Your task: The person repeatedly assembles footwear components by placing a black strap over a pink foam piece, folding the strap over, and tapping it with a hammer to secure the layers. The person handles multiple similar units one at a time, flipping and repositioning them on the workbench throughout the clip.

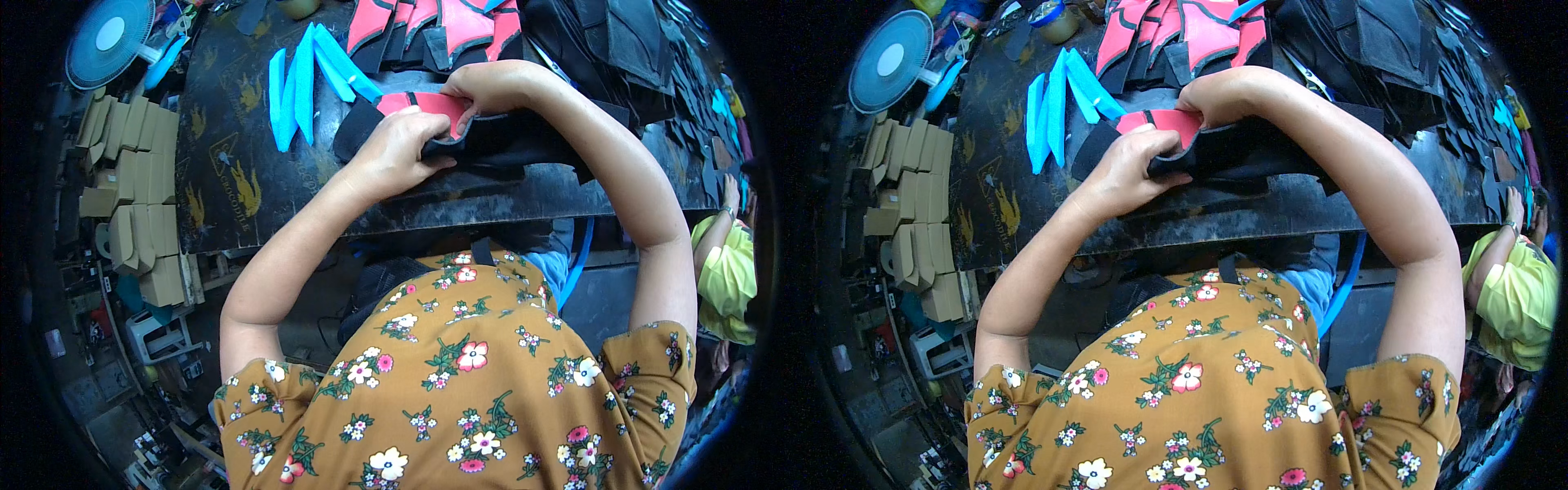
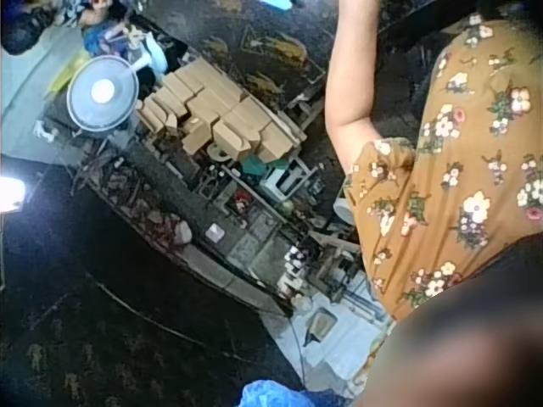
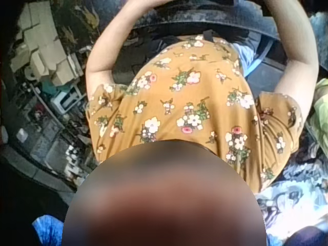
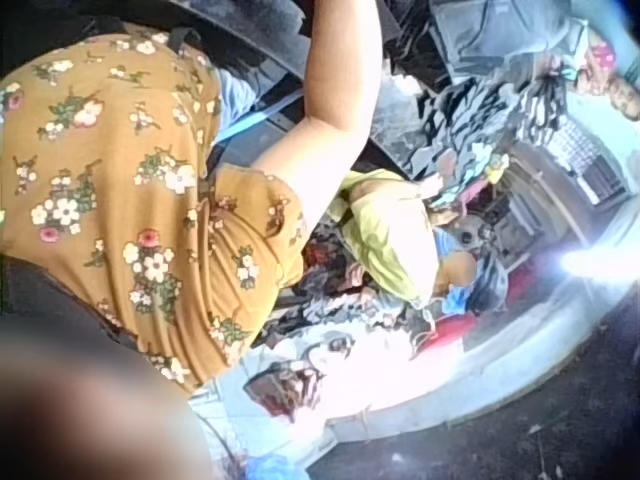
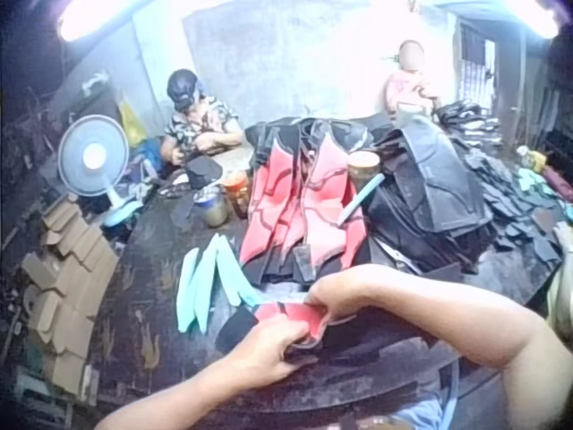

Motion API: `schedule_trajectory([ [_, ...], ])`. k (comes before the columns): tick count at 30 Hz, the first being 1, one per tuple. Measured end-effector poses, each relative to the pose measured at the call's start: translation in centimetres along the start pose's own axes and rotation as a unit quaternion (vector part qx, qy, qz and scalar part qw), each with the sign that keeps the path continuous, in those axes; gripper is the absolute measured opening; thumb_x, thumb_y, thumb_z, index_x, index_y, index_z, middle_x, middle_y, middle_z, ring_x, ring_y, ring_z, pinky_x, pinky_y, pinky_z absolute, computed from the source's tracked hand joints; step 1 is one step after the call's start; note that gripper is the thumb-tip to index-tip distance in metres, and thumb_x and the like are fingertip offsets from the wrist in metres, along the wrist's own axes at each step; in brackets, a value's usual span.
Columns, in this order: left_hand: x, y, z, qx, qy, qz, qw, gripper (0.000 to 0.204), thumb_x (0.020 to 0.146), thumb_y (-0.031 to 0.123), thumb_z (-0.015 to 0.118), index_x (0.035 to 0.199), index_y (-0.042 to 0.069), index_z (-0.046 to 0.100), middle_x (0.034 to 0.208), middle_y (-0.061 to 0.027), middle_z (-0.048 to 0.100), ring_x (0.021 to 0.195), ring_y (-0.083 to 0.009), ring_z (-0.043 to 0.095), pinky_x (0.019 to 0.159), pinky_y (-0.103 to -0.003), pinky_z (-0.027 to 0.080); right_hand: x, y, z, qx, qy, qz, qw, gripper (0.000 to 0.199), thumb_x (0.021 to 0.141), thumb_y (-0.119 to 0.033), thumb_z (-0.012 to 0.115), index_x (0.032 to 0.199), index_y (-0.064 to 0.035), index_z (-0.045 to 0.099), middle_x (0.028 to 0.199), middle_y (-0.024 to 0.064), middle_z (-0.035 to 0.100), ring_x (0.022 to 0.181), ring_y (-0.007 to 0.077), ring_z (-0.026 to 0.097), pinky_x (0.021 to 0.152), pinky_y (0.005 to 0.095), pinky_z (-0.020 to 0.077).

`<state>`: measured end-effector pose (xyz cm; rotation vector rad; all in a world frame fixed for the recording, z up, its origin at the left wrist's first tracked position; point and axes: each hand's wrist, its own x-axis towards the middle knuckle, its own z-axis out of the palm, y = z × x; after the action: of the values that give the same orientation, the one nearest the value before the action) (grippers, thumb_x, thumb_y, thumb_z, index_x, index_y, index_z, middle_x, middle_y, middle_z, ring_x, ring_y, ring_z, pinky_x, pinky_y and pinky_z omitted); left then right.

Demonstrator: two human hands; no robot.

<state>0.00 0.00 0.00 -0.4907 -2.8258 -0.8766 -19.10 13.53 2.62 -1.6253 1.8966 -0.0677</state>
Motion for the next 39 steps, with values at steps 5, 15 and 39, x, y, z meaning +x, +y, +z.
schedule_trajectory([
  [5,-0.5,0.2,0.8,-0.016,0.032,0.005,0.999,0.034,0.086,0.016,0.082,0.101,0.002,0.055,0.093,-0.0217,0.063,0.095,-0.0452,0.062,0.081,-0.048,0.050,-0.4,0.3,0.2,0.009,0.012,-0.020,1.000,0.049,0.082,-0.033,0.088,0.114,0.0004,0.071,0.092,0.0202,0.072,0.084,0.0347,0.069,0.077,0.0431,0.0510],
  [15,-0.1,0.2,1.0,-0.014,0.058,-0.057,0.997,0.027,0.091,0.019,0.075,0.108,0.003,0.063,0.095,-0.0251,0.071,0.097,-0.0473,0.068,0.080,-0.055,0.053,-10.0,-6.6,3.6,0.002,0.415,-0.152,0.897,0.017,0.087,0.000,0.076,0.104,-0.0016,0.072,0.100,0.0122,0.071,0.092,0.0324,0.071,0.079,0.0396,0.0575],
  [39,1.2,0.2,-1.0,0.015,-0.002,-0.128,0.992,0.050,0.081,0.024,0.085,0.122,-0.001,0.072,0.105,-0.0257,0.074,0.105,-0.0427,0.071,0.091,-0.048,0.055,-7.6,-8.3,11.8,-0.064,0.408,0.020,0.910,0.044,0.083,0.006,0.069,0.126,-0.0030,0.070,0.110,0.0111,0.066,0.104,0.0301,0.064,0.090,0.0421,0.0493],
])
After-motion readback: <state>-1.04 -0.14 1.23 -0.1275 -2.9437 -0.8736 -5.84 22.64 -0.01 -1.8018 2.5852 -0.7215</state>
